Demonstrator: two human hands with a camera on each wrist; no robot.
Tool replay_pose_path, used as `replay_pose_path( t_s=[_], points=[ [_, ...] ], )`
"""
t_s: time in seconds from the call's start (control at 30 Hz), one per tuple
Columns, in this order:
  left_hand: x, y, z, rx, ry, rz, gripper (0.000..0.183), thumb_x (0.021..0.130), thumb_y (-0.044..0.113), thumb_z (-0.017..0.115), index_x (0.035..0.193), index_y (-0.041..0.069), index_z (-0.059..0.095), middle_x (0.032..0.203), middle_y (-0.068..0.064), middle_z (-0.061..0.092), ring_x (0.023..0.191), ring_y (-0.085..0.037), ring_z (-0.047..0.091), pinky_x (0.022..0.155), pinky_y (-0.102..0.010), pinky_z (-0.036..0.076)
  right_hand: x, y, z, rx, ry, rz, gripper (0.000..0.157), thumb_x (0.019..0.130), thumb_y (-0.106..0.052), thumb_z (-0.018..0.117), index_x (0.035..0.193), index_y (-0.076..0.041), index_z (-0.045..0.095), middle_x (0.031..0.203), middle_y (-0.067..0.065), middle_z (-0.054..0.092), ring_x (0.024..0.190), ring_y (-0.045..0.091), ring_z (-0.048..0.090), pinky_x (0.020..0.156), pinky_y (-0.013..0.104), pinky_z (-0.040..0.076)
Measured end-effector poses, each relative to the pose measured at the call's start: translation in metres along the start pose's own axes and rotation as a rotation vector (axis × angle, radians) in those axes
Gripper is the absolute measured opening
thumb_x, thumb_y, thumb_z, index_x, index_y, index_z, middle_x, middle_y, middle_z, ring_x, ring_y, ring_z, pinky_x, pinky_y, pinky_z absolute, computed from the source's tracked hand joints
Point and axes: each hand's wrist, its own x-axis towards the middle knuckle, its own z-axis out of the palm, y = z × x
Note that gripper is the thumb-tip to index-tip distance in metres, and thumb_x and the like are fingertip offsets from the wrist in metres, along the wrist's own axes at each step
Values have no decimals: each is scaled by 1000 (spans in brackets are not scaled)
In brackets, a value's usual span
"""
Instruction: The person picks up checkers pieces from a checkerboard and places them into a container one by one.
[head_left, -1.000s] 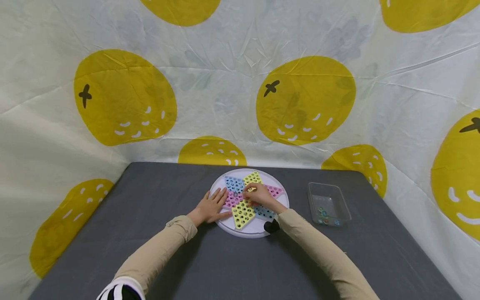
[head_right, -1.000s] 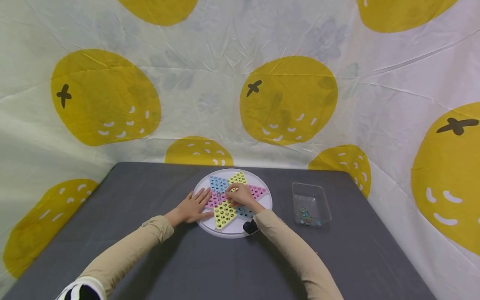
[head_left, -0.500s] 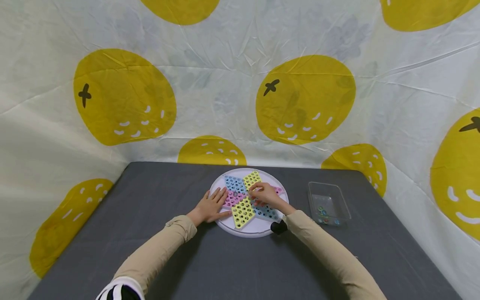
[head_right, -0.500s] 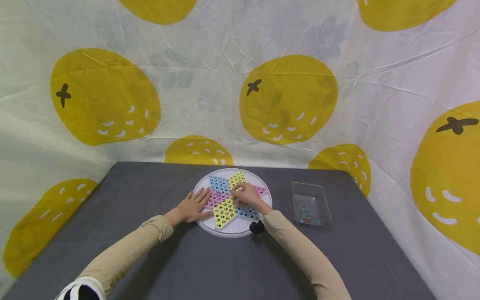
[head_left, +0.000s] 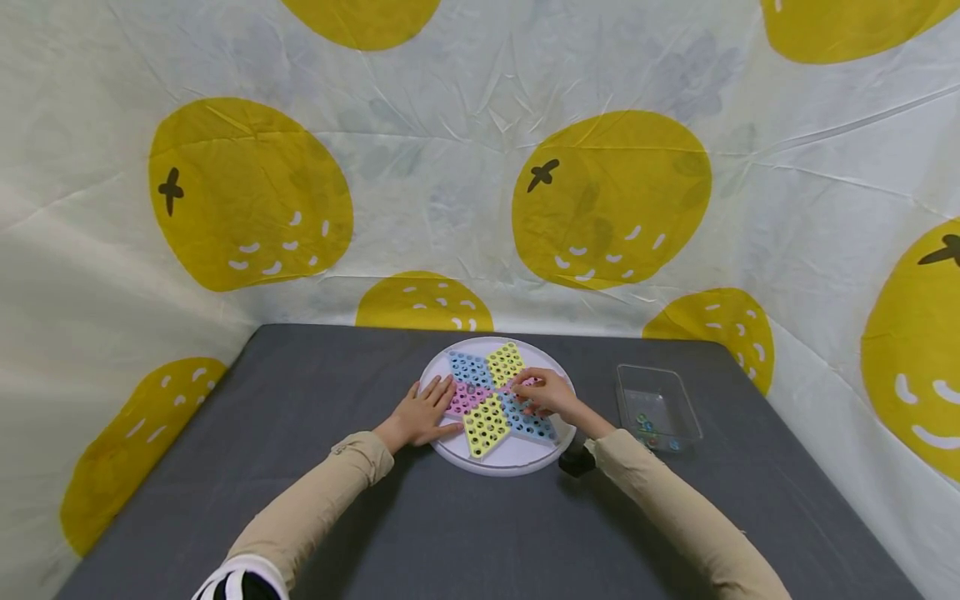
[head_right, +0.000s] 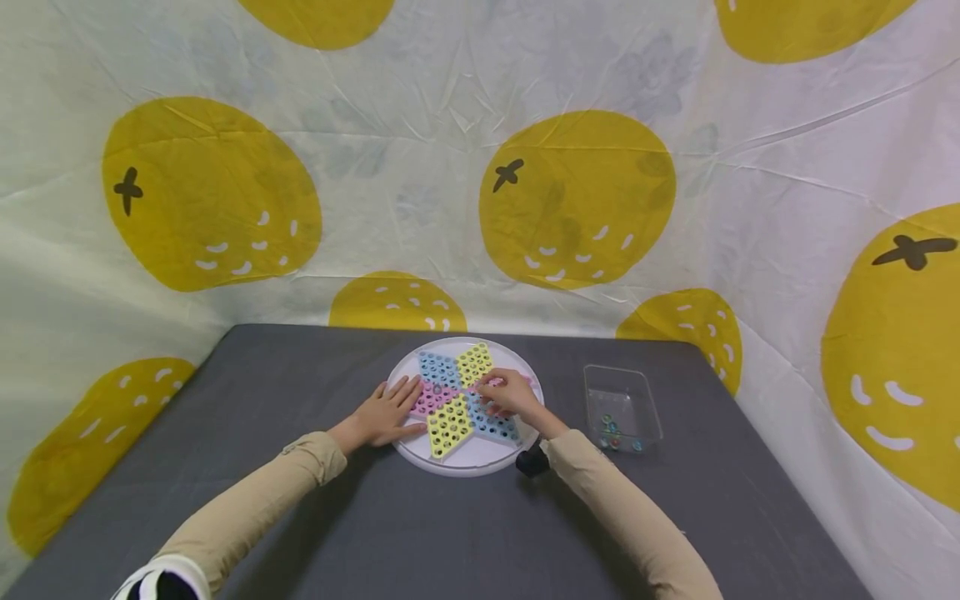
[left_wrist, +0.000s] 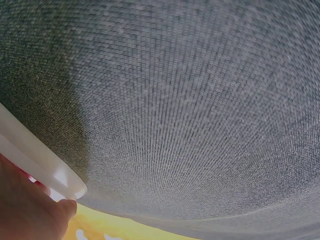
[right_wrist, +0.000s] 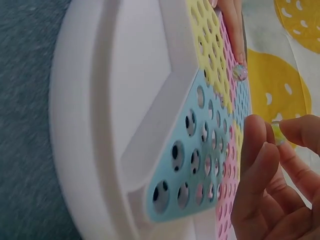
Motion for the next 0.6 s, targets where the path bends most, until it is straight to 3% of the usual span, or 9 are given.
replay_pose_path(
  t_s=[0.33,0.6],
  points=[
    [-4,2,-6,-8,12,14,75,89,55,34,143,6,17,151,-10,12,138,-29,13,108,-51,14,-11,9,-16,-25,42,53,26,84,-25,60,104,-8,59,83,12,68,55,13,61,50,30,49],
    [-4,3,-8,-7,7,-2,78,88,59,33,144,8,16,151,-7,11,139,-27,13,108,-51,15,-24,16,-32,-30,42,21,30,86,-25,58,108,-5,57,86,16,67,60,19,64,52,35,50]
  ],
)
